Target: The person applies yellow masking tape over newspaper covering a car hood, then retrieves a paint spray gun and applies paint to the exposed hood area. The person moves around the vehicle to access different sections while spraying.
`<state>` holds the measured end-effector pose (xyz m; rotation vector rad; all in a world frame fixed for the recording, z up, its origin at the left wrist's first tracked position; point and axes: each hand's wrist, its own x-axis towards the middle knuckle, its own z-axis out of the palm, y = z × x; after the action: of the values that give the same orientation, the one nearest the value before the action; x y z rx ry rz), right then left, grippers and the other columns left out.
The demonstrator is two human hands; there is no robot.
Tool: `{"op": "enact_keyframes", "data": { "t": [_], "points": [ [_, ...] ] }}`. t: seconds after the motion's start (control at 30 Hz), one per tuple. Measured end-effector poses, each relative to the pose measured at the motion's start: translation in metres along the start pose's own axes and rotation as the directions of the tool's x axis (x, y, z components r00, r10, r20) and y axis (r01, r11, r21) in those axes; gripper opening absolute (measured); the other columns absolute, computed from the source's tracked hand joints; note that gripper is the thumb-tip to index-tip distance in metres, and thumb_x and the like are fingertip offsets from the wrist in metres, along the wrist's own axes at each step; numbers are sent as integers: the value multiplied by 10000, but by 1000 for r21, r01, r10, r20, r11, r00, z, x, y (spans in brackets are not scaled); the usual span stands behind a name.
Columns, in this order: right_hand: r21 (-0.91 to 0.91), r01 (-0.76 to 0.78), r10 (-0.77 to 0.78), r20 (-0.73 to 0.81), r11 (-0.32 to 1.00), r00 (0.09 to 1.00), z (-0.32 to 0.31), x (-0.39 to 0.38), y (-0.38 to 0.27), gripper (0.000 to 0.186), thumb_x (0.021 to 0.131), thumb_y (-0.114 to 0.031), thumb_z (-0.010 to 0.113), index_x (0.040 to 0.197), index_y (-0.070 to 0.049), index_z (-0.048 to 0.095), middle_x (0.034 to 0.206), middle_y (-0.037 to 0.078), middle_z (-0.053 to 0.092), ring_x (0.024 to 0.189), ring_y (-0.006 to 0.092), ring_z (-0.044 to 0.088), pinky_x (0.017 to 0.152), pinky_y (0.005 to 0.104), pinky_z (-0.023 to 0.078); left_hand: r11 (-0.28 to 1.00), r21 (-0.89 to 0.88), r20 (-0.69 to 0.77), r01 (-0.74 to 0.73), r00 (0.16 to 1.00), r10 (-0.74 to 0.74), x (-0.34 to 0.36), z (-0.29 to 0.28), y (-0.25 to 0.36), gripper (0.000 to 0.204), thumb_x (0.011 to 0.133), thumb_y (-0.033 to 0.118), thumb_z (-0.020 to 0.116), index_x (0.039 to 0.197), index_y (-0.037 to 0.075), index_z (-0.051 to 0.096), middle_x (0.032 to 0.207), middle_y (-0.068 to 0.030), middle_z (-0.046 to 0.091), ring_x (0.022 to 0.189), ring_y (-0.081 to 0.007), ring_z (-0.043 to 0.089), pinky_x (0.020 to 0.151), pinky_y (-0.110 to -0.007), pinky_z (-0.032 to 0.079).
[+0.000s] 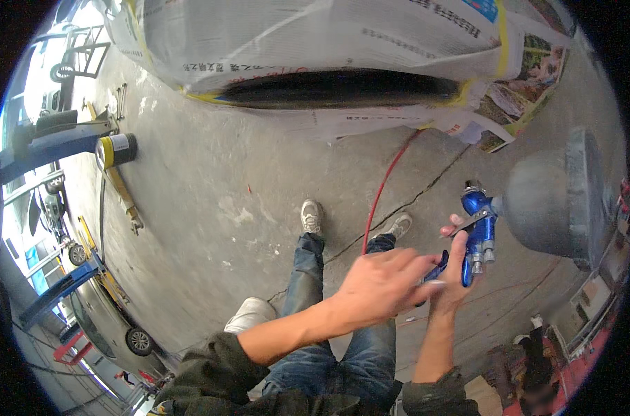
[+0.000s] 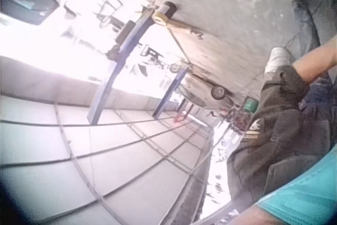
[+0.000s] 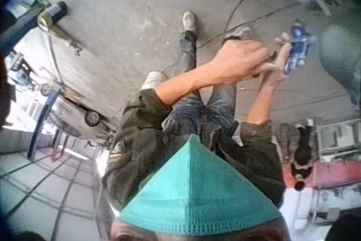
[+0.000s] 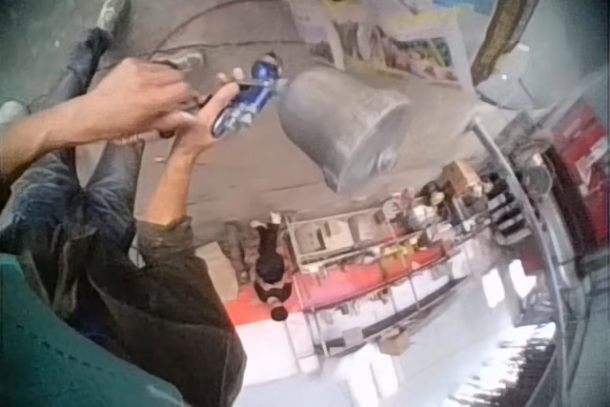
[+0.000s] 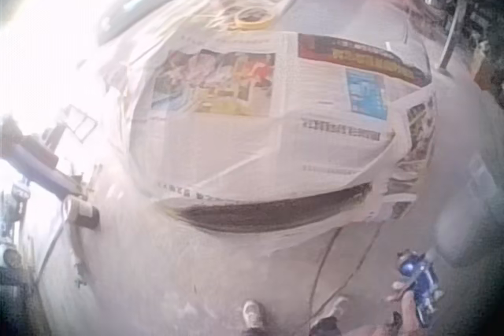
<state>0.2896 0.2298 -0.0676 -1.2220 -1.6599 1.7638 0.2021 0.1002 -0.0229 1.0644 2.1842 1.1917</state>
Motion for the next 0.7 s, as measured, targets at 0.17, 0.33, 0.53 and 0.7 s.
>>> {"op": "enact_keyframes", "data": {
  "t": [0.17,0.33,0.53,0.7],
  "points": [
    [-68,-65,77,186,996,980,63,-34,-32,278,1030,-219,548,1197,-4,606,1129,94,672,936,118,635,511,254,572,930,-17,105,367,926,-364,-112,-20,-56,255,945,299,658,882,57,610,777,-127,608,708,-326,652,614,-432,520],
    [54,-300,229,522,953,822,124,-71,-64,255,999,-177,601,1175,6,630,1124,119,671,940,145,648,592,272,596,835,-15,205,550,819,-535,-194,-45,-85,258,959,299,640,903,47,653,830,-142,654,765,-364,663,655,-462,520],
    [-47,-143,150,441,989,885,126,-79,-62,319,1027,-280,547,1201,-15,587,1123,94,621,954,152,612,570,277,563,751,-41,111,659,750,-652,-229,-82,-102,268,967,306,620,906,49,669,850,-165,662,792,-394,654,680,-468,514],
    [-36,-64,68,115,997,991,74,-68,-61,265,1032,-219,546,1216,-34,590,1137,79,646,940,127,618,561,276,573,740,-38,92,672,740,-667,-253,-94,-113,242,964,269,623,911,37,670,827,-181,655,763,-402,637,668,-459,497]
  ]
}}
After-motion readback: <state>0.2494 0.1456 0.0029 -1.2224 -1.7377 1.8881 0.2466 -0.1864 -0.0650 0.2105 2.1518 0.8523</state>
